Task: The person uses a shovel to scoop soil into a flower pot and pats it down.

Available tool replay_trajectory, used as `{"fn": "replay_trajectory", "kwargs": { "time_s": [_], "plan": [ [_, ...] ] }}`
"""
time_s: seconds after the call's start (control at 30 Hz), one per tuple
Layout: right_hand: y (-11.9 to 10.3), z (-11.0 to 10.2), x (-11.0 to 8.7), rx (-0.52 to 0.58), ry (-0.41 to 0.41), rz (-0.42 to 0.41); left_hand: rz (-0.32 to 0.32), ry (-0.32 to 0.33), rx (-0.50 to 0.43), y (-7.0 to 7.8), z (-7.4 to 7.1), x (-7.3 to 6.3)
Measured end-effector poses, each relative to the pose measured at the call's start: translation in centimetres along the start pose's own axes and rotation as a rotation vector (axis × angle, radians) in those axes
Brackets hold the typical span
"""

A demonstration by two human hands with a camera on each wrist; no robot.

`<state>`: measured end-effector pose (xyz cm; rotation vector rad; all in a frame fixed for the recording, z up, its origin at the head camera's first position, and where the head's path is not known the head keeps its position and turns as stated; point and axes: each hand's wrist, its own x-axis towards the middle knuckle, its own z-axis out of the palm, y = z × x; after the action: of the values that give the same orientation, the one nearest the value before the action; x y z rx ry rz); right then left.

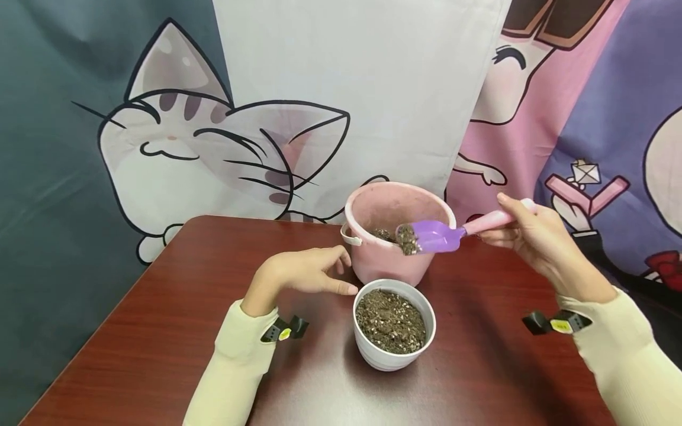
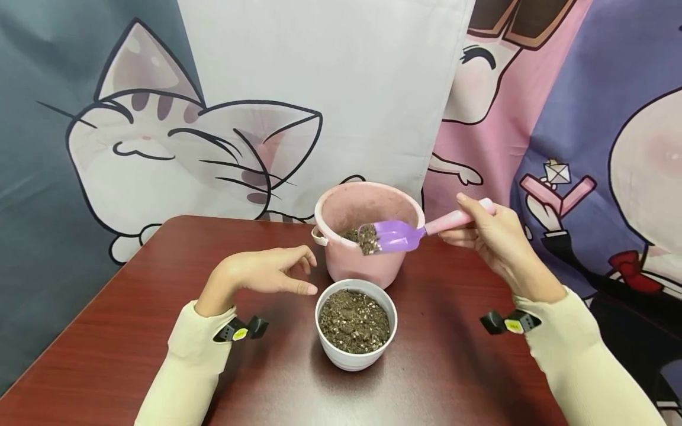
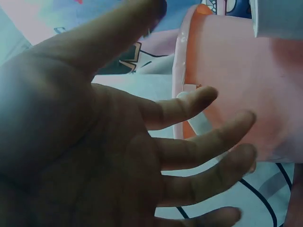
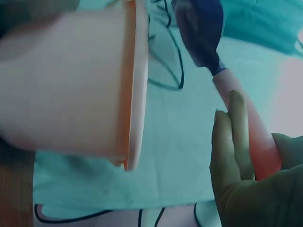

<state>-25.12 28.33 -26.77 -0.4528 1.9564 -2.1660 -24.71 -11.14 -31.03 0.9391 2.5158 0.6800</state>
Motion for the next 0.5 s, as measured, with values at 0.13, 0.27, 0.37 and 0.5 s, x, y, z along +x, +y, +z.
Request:
{"fn": "replay_trajectory", "kwargs": {
  "time_s": [0.13,0.27,0.37,0.5],
  "plan": [
    [0.4,1.7,-2.1,-0.073,0.148,0.034,-0.045,-0.036,0.002,0.2,-0.1,-0.3],
    [1.7,3.3,-3.4,-0.141,0.234,0.05,-0.065,-0.076,0.019,0.3,-0.1,-0.3],
    [2.7,4.4,-4.0,-0.254,0.261,0.007,-0.047,-0.101,0.026,0.4,0.2,0.0],
    [3.4,5.7,-4.4,-0.545,0.352,-0.1,-0.005,-0.12,0.025,0.7,1.1,0.6]
  ]
}}
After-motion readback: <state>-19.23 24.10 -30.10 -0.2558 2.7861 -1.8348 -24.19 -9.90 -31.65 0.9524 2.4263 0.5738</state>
